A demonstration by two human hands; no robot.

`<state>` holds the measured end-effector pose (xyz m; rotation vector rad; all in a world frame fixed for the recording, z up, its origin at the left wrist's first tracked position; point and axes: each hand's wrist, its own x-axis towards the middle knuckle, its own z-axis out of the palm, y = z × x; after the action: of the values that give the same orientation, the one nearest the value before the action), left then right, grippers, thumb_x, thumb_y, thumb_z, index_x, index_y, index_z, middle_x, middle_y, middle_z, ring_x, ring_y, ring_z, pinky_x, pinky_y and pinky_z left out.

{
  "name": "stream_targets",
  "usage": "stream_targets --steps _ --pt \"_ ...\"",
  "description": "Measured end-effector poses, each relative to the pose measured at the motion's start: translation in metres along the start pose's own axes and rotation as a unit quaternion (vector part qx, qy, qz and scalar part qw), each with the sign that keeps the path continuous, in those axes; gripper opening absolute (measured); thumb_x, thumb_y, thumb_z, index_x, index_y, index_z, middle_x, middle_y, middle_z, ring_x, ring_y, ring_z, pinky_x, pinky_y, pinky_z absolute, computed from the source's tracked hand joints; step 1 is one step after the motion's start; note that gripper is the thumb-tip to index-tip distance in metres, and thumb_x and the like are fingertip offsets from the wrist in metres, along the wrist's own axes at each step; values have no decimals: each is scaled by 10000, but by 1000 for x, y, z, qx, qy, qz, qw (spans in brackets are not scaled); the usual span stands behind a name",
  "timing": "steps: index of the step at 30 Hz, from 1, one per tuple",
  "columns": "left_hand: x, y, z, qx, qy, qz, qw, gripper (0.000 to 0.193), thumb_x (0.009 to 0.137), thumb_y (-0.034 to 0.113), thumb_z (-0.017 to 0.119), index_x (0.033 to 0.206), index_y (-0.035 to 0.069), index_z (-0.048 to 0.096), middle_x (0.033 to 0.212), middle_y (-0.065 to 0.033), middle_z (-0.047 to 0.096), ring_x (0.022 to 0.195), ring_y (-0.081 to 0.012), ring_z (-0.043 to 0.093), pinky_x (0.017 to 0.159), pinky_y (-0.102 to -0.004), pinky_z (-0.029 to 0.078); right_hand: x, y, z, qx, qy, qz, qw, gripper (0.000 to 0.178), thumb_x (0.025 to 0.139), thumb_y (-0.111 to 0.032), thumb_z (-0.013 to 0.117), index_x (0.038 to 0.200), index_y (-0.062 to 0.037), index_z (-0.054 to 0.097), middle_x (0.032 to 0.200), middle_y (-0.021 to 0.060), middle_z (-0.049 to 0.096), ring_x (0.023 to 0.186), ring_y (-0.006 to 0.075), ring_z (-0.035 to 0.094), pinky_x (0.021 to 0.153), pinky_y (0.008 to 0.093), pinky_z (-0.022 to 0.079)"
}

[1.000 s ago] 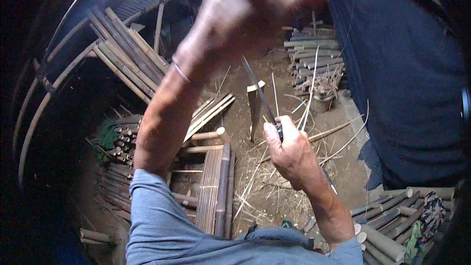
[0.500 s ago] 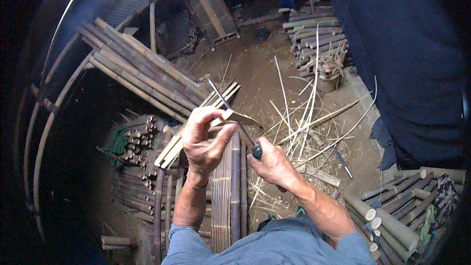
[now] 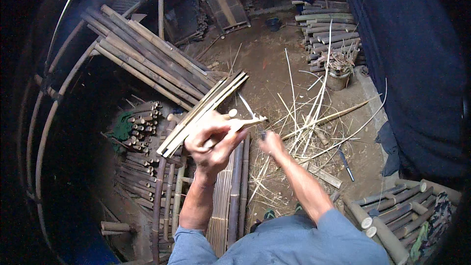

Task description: The person uses a large knife to shave thin strips of bamboo. They hold the bamboo piece in one hand and the knife in the other, repeatedly scraping the blade along the bamboo to remove the outer layer. The person occasionally inspects the bamboo and adjusts their grip before continuing the shaving process.

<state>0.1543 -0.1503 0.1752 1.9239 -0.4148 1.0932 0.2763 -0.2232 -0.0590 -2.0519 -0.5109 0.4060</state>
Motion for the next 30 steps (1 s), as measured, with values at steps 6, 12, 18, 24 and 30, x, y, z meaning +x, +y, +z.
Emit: stream_targets --steps 6,12,18,24,30 --pt "40 -33 0 -55 -86 -89 991 854 551 350 929 1237 10 553 1290 -162 506 1270 -264 422 1019 -395 404 54 38 30 2 25 14 1000 322 789 -267 642 887 40 641 843 300 655 864 427 664 764 475 515" --pt "123 -45 -38 -83 -49 -65 993 169 879 94 675 1022 3 660 833 -15 663 784 -81 609 739 -258 499 -31 -109 -60 3 80 -91 993 370 842 -282 656 1019 26 550 808 266 649 798 417 663 704 478 514" --pt "149 -78 -35 -159 -61 -99 980 129 853 126 724 917 24 680 780 16 644 698 -61 568 648 -232 460 -78 -133 -72 -29 94 -61 993 332 869 -284 661 947 24 563 778 210 616 726 343 627 682 418 490" --pt "90 -159 8 -274 -10 -276 921 188 798 155 782 904 31 688 703 17 612 611 -82 547 567 -239 431 -61 -78 -47 -103 62 -9 993 333 855 -262 588 928 62 557 745 255 632 713 374 663 656 459 509" --pt "107 -187 23 -197 5 -252 948 194 742 191 826 819 39 734 717 32 630 633 -56 522 590 -236 409 -37 -83 -46 -250 51 23 967 295 901 -211 565 1043 39 496 800 278 651 732 430 660 637 485 540"
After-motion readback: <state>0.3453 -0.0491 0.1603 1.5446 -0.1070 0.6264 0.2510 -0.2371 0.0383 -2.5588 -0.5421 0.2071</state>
